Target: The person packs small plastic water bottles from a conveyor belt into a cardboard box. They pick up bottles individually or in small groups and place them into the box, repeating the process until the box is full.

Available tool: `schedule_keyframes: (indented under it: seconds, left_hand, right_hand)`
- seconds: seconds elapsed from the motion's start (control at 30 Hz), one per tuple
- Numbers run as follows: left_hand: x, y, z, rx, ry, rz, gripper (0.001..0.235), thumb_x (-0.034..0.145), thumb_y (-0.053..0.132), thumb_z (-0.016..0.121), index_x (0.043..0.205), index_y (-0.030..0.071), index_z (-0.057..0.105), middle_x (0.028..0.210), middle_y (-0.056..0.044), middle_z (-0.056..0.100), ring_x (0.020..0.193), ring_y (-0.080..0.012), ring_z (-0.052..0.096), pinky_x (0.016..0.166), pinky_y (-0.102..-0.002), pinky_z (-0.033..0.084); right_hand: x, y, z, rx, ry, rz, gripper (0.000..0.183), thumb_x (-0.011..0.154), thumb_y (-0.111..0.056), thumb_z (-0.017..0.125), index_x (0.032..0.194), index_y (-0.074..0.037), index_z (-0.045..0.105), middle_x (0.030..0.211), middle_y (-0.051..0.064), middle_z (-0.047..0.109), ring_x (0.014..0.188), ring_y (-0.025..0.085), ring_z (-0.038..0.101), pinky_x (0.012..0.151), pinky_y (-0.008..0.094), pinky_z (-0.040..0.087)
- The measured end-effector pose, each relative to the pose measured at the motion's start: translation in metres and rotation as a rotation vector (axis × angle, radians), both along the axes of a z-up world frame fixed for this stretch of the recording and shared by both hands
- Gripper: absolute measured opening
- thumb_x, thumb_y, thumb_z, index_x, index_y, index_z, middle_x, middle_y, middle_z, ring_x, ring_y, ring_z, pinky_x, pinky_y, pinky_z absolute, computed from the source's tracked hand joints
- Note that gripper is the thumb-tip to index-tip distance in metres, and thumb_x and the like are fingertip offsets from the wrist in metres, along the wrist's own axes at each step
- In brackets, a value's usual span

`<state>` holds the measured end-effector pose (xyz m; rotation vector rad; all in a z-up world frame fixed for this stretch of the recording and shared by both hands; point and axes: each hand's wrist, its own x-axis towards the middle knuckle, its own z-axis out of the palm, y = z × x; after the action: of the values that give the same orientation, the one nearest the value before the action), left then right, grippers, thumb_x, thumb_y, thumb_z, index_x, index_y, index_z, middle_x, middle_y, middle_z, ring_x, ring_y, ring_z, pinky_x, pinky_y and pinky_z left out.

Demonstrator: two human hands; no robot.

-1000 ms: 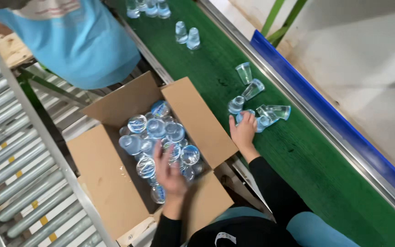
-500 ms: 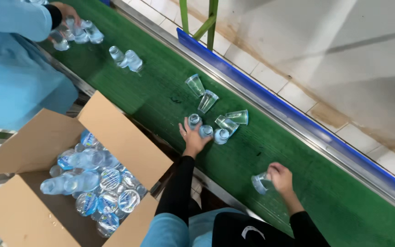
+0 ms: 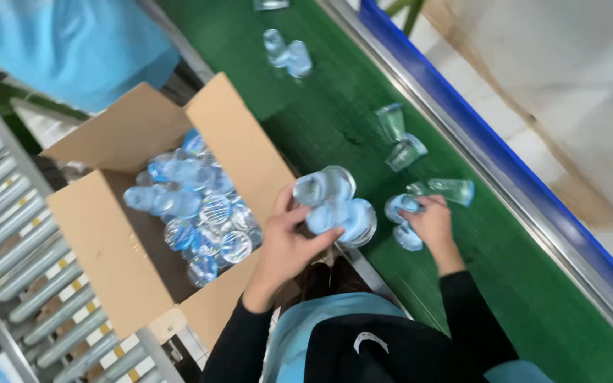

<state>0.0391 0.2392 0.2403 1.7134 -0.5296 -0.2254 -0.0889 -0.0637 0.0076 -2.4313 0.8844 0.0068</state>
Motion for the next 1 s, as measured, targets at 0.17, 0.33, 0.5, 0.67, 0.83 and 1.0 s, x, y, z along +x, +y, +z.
schedule_keyframes:
  seconds: [0.17,0.33,0.5,0.67,0.83,1.0]
  left_hand:
    - [-0.007,0.156,0.028,0.285,-0.147,0.538,0.030,0.063,0.018,0.098,0.088,0.015,0.081,0.126,-0.016,0.063,0.102,-0.0323,0.074,0.100,-0.044,0.055]
    - [0.000,0.219,-0.063,0.462,-0.012,0.761,0.040,0.060,0.029,0.097,0.088,0.004,0.082,0.129,-0.021,0.062,0.109,-0.0401,0.069,0.101,-0.044,0.054]
    - [0.011,0.226,-0.111,0.578,-0.035,0.791,0.048,0.066,0.029,0.093,0.104,0.003,0.081,0.145,-0.027,0.052,0.122,-0.0452,0.062,0.106,-0.047,0.052]
    - [0.010,0.221,-0.115,0.609,-0.093,0.689,0.078,0.072,0.032,0.091,0.143,0.016,0.064,0.155,-0.046,0.024,0.136,-0.0601,0.041,0.116,-0.054,0.040]
    - [0.012,0.159,-0.087,0.341,-0.448,0.568,0.046,0.084,0.022,0.083,0.129,0.018,0.073,0.154,-0.027,0.043,0.140,-0.0433,0.050,0.116,-0.046,0.042]
    - [-0.027,-0.035,-0.070,0.040,-0.288,-0.095,0.048,0.086,0.009,0.075,0.133,0.015,0.071,0.137,-0.021,0.060,0.127,-0.0413,0.060,0.106,-0.044,0.050]
  right_hand:
    - [0.045,0.060,0.137,0.236,-0.395,0.039,0.040,0.074,-0.026,0.096,0.109,-0.015,0.078,0.099,0.010,0.075,0.100,0.025,0.071,0.091,0.035,0.053]
    - [0.153,0.209,0.214,0.464,-0.458,0.419,0.055,0.067,-0.021,0.094,0.118,-0.021,0.073,0.107,0.009,0.077,0.102,0.027,0.071,0.094,0.041,0.055]
    - [0.211,0.320,0.135,0.125,-0.164,0.854,0.055,0.085,-0.034,0.077,0.136,-0.026,0.058,0.103,0.016,0.075,0.099,0.037,0.074,0.083,0.047,0.061]
    - [0.172,0.326,0.121,-0.339,-0.326,1.118,0.087,0.075,-0.037,0.084,0.151,-0.013,0.049,0.142,0.019,0.056,0.140,0.038,0.045,0.115,0.055,0.035]
    - [0.084,0.188,0.073,-0.151,-0.620,0.363,0.028,0.095,-0.031,0.068,0.121,-0.019,0.071,0.128,0.010,0.065,0.122,0.036,0.058,0.102,0.051,0.044]
    - [-0.058,0.017,0.012,-0.450,0.242,-0.425,0.130,0.071,-0.064,0.079,0.160,0.008,0.017,0.164,0.032,0.026,0.152,0.048,0.023,0.123,0.057,0.025]
